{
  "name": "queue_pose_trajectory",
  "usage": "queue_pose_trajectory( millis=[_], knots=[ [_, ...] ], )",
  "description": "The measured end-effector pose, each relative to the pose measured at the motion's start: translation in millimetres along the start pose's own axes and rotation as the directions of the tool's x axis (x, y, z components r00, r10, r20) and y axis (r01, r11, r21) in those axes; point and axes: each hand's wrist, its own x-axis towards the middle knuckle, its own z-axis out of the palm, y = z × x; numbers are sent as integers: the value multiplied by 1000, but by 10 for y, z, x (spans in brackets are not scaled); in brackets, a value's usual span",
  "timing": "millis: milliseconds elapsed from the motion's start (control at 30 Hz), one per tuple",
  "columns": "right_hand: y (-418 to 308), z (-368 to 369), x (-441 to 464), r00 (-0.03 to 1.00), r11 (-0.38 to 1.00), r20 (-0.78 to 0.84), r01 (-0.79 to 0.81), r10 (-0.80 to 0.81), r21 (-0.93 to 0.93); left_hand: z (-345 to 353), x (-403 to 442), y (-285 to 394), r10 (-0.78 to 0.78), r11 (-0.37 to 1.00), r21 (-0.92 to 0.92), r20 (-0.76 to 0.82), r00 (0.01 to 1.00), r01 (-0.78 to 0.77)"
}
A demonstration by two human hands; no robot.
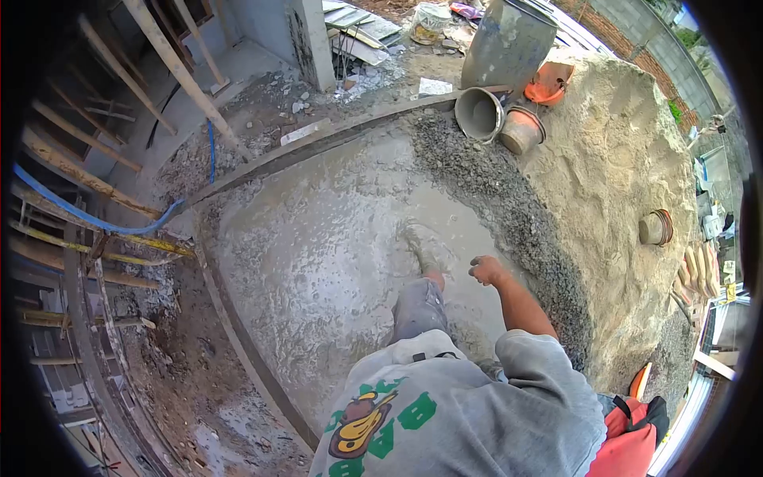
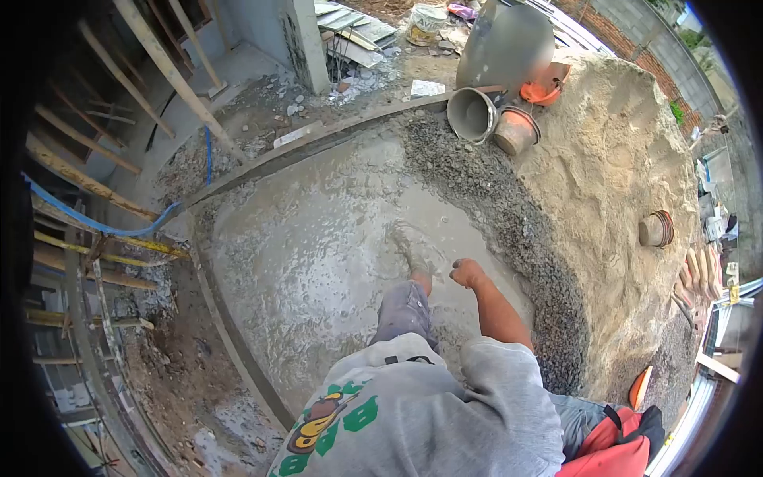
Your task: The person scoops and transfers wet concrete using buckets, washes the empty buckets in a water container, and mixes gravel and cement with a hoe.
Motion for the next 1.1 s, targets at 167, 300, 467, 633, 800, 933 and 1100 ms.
queue_pose_trajectory(
  millis=[167,300,467,633,800,933,1100],
  knots=[
    [514,-238,1452,998,998,-8,67,-67,-17,2070,-3627,249,-168,985,158,845,508,62],
    [791,-703,2916,998,993,-43,-45,50,107,2763,-6426,1693,-232,897,24,877,-421,-442],
    [1260,-1404,4942,897,958,-401,-79,189,276,3811,-7959,2308,-363,921,210,765,-531,-327],
    [1252,-2488,6271,655,885,-643,-87,397,458,4657,-8351,1635,-387,898,340,912,-134,-280],
    [1276,-2817,6966,827,611,-490,243,275,754,4370,-8365,1325,-629,741,540,767,-130,-400],
    [881,-2862,6764,906,271,-243,151,347,951,4019,-8373,1469,-651,735,556,739,-172,-389],
    [-125,-3459,5495,952,-124,-220,249,211,961,4038,-8525,2087,-389,860,293,906,-165,-419]
  ],
)
